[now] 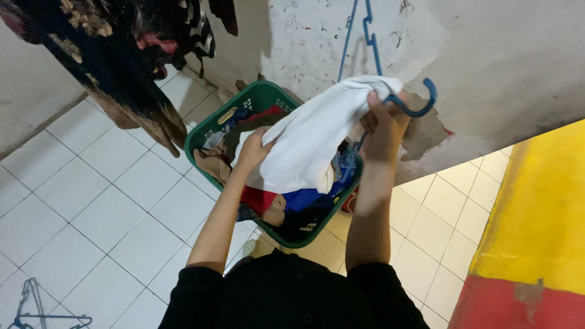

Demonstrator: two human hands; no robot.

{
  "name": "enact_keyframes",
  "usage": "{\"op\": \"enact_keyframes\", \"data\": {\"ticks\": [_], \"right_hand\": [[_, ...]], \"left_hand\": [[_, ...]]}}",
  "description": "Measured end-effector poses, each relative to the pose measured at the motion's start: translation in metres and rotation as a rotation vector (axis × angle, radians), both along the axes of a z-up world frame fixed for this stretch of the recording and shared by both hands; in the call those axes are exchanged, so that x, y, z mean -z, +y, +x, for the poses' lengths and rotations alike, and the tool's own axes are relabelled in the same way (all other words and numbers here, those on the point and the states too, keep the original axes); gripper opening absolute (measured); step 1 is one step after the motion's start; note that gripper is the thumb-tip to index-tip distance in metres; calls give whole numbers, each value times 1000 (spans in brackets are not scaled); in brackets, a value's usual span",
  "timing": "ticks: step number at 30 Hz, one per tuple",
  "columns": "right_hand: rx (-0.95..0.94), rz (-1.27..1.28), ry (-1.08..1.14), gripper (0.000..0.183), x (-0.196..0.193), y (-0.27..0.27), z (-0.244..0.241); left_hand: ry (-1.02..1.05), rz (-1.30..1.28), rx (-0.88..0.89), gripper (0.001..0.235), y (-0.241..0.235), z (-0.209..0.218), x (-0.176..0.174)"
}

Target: The person takes clothing items one by one from a laundry basket, places them on plastic hangers, and hangs each item on a wall-mounted drying rack.

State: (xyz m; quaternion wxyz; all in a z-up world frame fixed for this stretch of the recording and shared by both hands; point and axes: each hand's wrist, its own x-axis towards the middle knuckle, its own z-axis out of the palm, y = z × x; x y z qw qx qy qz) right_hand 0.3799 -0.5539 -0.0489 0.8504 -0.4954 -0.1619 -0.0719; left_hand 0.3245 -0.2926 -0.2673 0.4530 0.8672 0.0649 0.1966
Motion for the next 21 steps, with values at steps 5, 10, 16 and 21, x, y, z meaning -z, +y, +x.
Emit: {"op": "enact_keyframes", "data": {"ticks": [5, 10, 16, 21], "right_hand": [[72, 15, -34, 27, -13, -40, 17], [183, -27, 37, 17, -3, -65, 25], [69, -42, -89, 22, 20, -64, 38], [63, 5, -50, 22, 32, -67, 48]], "left_hand": [[-101, 45, -200, 37, 76, -3, 46], [-17, -108, -582, 30, 162, -26, -14], [-433, -285, -600, 16, 183, -46, -99], [-663, -687, -249, 21, 174, -45, -163]]}}
